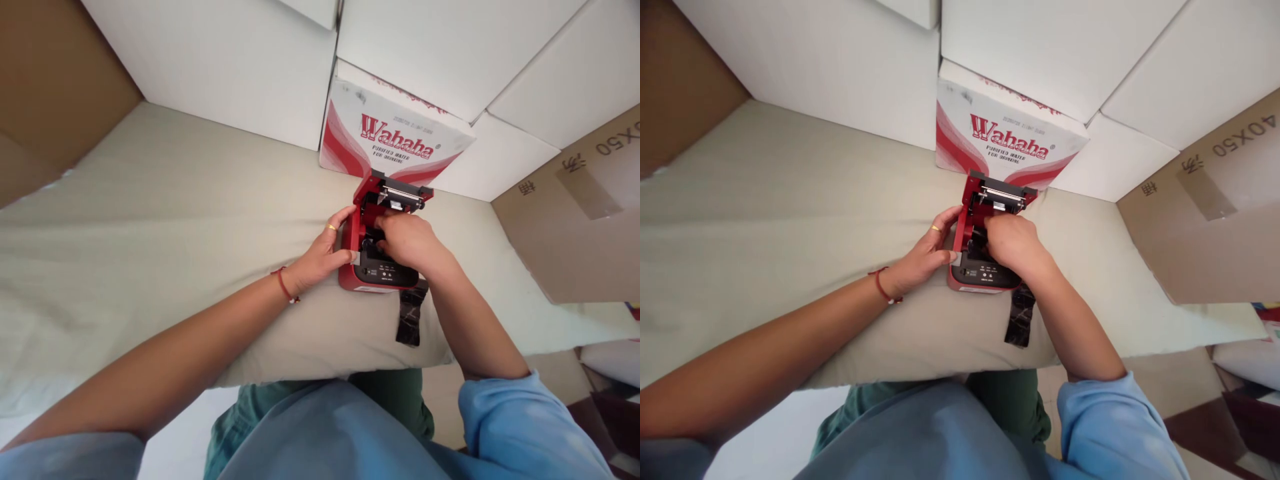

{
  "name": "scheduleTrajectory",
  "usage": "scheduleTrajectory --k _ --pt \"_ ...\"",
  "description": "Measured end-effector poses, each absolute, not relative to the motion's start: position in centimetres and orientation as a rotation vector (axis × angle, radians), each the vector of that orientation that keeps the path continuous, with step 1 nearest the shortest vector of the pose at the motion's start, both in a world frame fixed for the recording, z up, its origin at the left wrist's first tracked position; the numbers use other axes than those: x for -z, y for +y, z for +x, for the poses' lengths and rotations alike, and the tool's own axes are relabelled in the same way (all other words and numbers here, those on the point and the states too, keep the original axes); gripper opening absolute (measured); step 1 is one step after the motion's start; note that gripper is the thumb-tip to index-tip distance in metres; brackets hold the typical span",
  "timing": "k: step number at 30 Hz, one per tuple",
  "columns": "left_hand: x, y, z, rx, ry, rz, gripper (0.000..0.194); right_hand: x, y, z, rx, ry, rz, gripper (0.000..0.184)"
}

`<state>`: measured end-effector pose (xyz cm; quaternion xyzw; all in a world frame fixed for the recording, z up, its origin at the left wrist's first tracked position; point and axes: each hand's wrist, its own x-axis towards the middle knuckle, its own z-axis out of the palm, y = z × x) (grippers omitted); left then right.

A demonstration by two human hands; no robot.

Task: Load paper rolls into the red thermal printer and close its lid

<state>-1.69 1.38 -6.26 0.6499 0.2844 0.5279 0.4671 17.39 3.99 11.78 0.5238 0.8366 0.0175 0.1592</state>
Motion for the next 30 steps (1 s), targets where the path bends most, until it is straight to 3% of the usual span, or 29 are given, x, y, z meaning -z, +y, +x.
scheduleTrajectory --k 9,13,17,20,26,30 --pt "5.4 1.0 -1.5 -1.257 0.643 1.434 0.100 -11.5 2.8 20.7 0.451 2.509 1.801 0.027" --pt "5.2 1.0 -1.5 -1.251 0.630 1.416 0.100 -11.3 3.0 21.0 0.470 2.555 1.770 0.040" --pt "5.2 1.0 -1.6 -1.241 0.646 1.436 0.100 -11.0 3.5 21.3 0.406 2.623 1.651 0.034" --pt "5.1 0.9 -1.6 -1.227 0.643 1.416 0.100 -10.9 3.5 21.4 0.534 2.628 1.789 0.036" --pt "4.6 0.8 -1.6 -1.209 0.646 1.395 0.101 -12.8 0.2 23.7 1.321 2.699 1.842 0.027" --pt "4.2 0.7 -1.5 -1.216 0.646 1.401 0.100 -15.8 -4.1 29.3 1.908 2.829 1.617 0.035"
